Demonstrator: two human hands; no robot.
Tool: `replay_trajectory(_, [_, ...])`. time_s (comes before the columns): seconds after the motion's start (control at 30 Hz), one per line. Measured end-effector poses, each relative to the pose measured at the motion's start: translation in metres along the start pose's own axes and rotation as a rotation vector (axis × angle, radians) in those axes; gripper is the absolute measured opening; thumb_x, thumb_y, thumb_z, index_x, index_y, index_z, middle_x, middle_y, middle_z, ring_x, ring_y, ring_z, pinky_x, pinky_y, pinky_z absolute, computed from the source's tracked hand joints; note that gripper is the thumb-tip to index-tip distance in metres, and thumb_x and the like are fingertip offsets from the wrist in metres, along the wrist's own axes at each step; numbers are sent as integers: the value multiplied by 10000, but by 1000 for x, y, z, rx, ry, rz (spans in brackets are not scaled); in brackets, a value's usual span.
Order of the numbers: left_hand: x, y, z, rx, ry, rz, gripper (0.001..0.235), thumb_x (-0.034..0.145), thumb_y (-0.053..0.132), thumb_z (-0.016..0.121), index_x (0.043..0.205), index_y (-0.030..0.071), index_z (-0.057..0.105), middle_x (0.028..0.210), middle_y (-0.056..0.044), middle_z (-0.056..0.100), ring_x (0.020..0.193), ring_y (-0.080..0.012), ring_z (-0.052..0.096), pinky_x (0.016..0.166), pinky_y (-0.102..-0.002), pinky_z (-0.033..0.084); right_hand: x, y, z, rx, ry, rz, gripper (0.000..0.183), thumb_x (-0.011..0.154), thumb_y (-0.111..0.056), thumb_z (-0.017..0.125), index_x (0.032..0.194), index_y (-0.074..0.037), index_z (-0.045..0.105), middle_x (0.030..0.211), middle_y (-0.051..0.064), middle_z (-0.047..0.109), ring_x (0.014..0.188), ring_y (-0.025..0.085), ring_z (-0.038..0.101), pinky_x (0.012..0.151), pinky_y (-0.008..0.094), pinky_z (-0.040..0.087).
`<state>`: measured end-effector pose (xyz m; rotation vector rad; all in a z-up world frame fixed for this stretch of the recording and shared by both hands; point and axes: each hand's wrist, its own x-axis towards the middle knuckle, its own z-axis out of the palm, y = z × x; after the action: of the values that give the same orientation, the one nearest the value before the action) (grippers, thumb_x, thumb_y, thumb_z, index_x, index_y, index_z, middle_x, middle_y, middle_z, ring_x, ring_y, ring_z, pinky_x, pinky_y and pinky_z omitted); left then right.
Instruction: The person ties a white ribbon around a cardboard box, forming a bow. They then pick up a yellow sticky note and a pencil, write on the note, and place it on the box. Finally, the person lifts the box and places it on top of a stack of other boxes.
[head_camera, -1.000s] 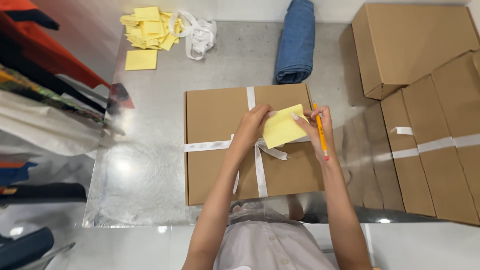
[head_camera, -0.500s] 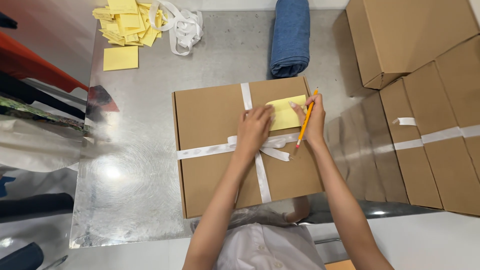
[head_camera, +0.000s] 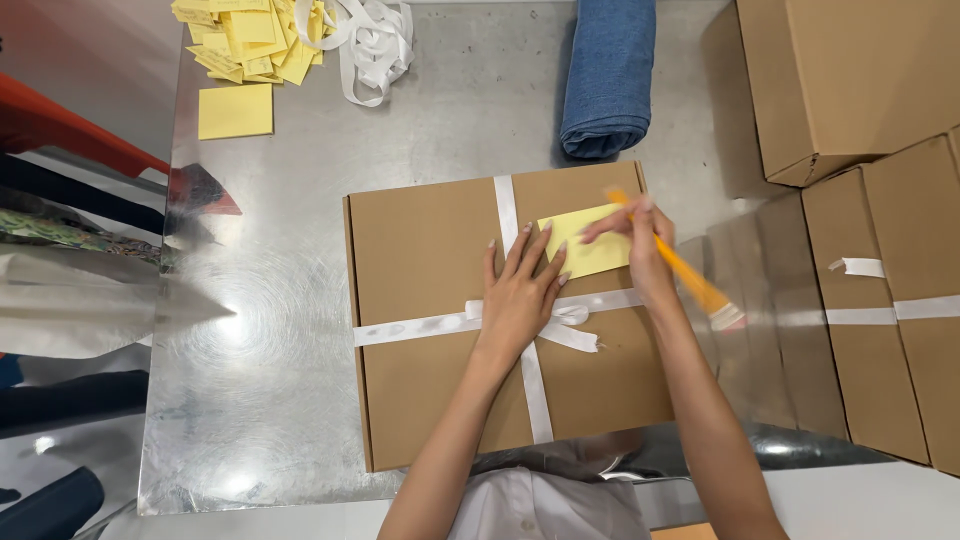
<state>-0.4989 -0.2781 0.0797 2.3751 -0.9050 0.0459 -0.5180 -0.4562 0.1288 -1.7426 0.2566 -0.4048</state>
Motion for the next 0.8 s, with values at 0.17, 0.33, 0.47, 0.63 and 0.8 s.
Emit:
replay_trajectory(0.17, [0, 1, 0, -8, -23, -46, 350, 1040, 380, 511, 1342, 272, 652, 1595, -6, 426, 1528, -257, 274, 1192, -616, 118, 30, 29, 30, 236, -83, 165, 449, 1043, -466, 389, 1063, -68, 597, 804, 99, 543, 755, 151, 513, 691, 253, 399])
replay_trajectory(0.33, [2, -4, 2, -5, -26, -72, 341, 1033, 402, 512, 1336, 332, 651, 1608, 7, 406, 1533, -250, 261, 1192, -640, 70, 30, 64, 40, 145, 60, 195, 451, 1048, -385, 593, 737, -60, 638, 530, -29, 404, 490, 39, 345, 489, 169, 266])
replay_trajectory(0.47, [2, -6, 0, -28, -36, -86, 318, 1031, 394, 517, 1311, 362, 663, 1593, 30, 433, 1532, -235, 270, 1192, -649, 30, 27, 88, 34, 122, -24, 62, 241, 939, -69, 729, 887, -79, 494, 606, 20, 518, 554, 70, 461, 575, 186, 357])
replay_trajectory(0.63, [3, -6, -2, -18, -68, -99, 306, 1024, 392, 521, 1290, 376, 672, 1606, 53, 412, 1544, -212, 238, 1201, -642, 11, 21, 72, 41, -31, 5, 37, 330, 871, 59, 625, 632, -77, 443, 553, 14, 444, 561, 83, 414, 548, 215, 349])
replay_trajectory(0.8, [3, -9, 2, -10, -86, -112, 294, 1025, 408, 518, 1268, 384, 683, 1612, 72, 399, 1548, -205, 231, 1215, -634, 25, 21, 84, 43, -150, 2, -30, 369, 852, 43, 659, 575, -88, 454, 484, 21, 426, 495, 88, 403, 484, 219, 322])
